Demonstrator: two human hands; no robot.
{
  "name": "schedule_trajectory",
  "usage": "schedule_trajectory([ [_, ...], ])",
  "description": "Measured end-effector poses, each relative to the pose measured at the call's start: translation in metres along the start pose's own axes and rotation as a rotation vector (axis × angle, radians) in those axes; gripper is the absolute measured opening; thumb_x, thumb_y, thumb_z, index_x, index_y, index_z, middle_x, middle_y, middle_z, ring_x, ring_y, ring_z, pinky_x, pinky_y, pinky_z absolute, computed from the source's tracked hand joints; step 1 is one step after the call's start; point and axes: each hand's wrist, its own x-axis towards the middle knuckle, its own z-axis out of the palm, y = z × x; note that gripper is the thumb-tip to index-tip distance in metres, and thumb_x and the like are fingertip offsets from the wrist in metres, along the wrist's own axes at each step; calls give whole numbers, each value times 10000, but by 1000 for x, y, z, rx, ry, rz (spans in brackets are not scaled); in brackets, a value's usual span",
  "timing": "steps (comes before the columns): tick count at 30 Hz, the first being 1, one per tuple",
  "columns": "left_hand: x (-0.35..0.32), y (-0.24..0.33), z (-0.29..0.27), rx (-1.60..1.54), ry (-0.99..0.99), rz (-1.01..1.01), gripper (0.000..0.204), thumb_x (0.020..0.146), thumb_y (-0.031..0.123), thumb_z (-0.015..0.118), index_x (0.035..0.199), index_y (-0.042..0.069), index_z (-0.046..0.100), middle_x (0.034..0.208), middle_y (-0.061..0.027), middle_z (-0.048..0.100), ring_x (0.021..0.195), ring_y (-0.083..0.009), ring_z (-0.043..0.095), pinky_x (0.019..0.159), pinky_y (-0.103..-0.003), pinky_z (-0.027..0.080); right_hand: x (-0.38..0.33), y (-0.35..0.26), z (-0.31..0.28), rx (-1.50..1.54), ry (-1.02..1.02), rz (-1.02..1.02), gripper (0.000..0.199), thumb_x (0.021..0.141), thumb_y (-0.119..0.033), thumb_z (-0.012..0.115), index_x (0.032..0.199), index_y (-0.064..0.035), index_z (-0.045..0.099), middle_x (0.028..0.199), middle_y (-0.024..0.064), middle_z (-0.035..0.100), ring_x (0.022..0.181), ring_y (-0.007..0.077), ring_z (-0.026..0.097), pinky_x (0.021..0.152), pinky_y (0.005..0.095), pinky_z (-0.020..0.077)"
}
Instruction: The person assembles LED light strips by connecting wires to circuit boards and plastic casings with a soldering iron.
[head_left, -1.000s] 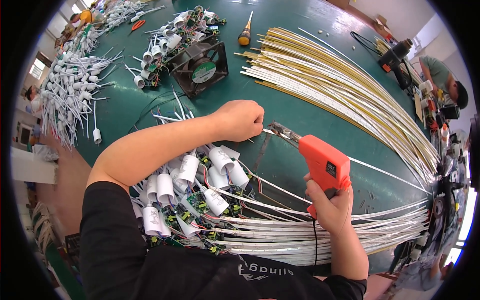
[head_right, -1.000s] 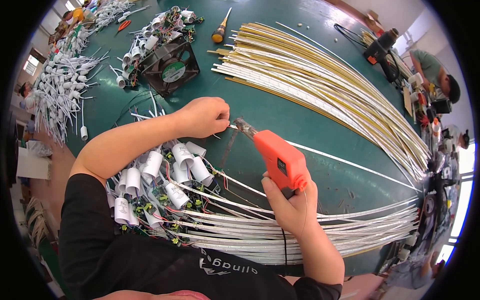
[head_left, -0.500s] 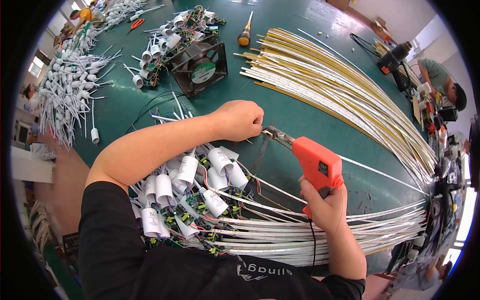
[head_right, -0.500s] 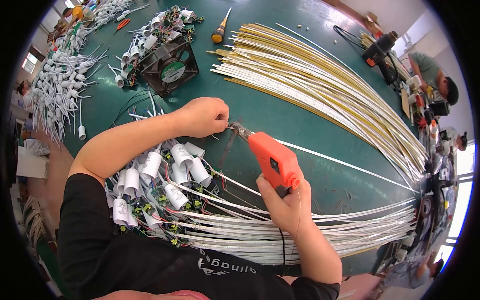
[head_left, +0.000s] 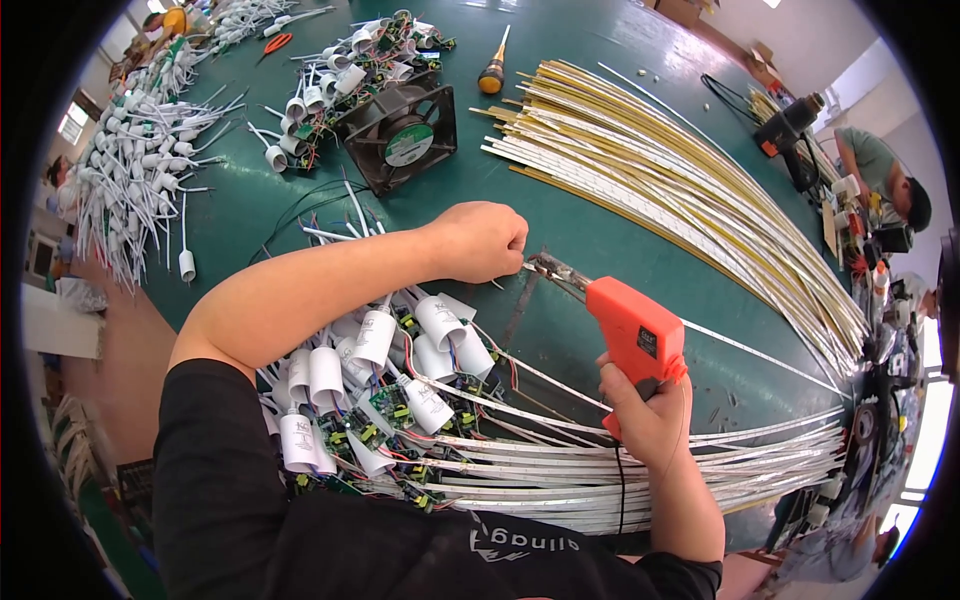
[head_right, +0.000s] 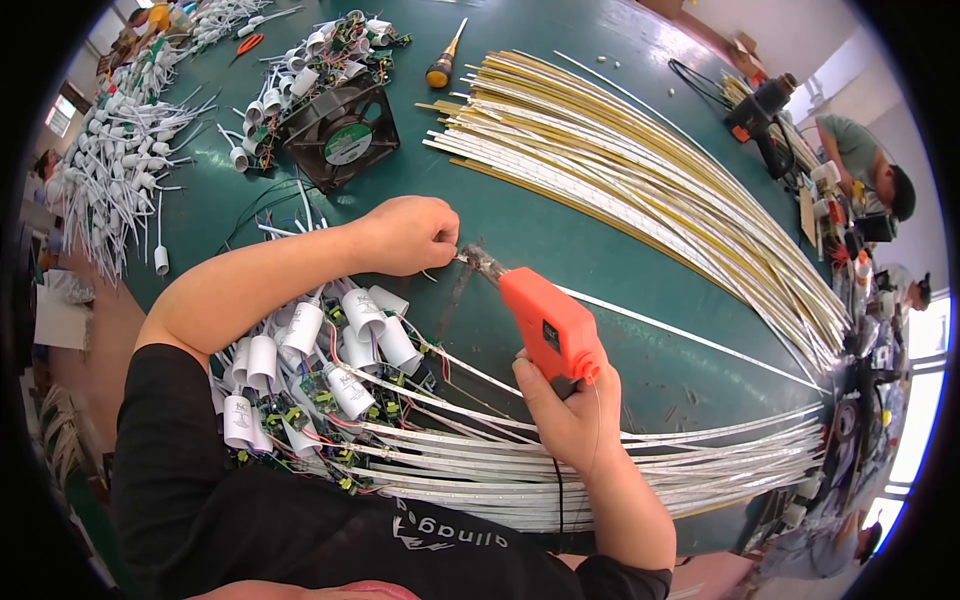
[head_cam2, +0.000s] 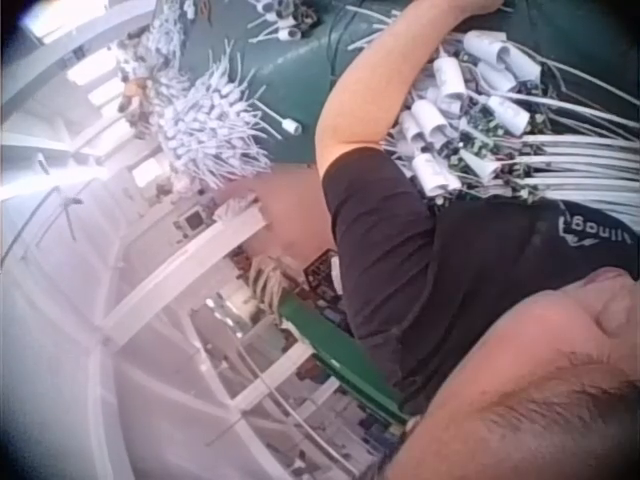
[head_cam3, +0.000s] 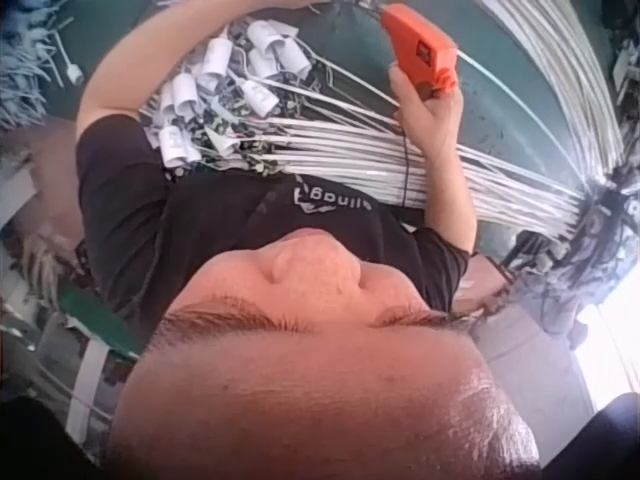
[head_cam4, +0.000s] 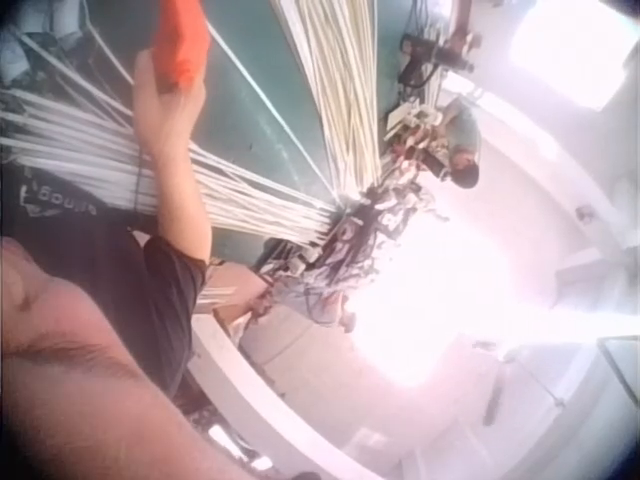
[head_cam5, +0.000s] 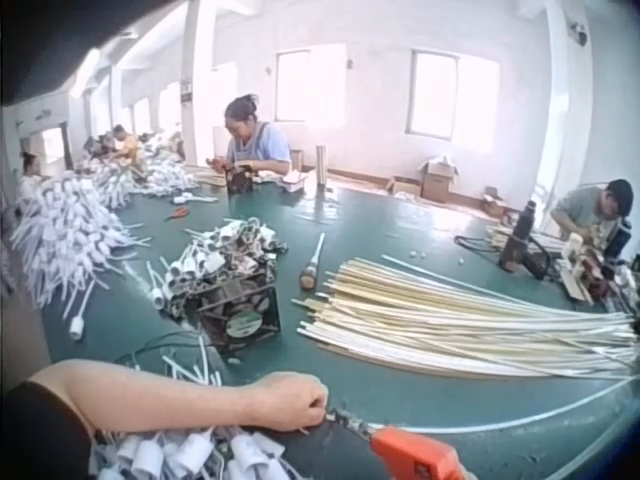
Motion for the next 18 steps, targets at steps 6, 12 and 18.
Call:
schedule_trajectory([
  [6, 1, -3, 2, -2, 9, 13, 133, 763, 166, 608, 744, 35, 601, 846, -128, 600, 820, -305, 585, 725, -391, 469, 0, 2, 3, -46, 12, -27, 279, 797, -124, 678, 1034, -23, 570, 823, 54, 613, 721, 150, 556, 703, 285, 460],
  [12, 1, -1, 1, 10, 4, 7, 136, 758, 171, 609, 746, 36, 601, 850, -130, 602, 829, -304, 586, 729, -392, 468, -1, 2, 2, -50, 23, -62, 300, 795, -124, 677, 1049, -18, 558, 824, 58, 612, 693, 145, 551, 676, 280, 458],
  [18, 0, -4, 3, 3, 57, 38, 117, 763, 178, 630, 771, 61, 629, 801, -114, 654, 811, -294, 622, 713, -399, 487, -9, -13, -3, 154, 63, 87, 319, 804, -78, 657, 1098, -9, 554, 880, 36, 629, 667, 85, 554, 624, 253, 467],
])
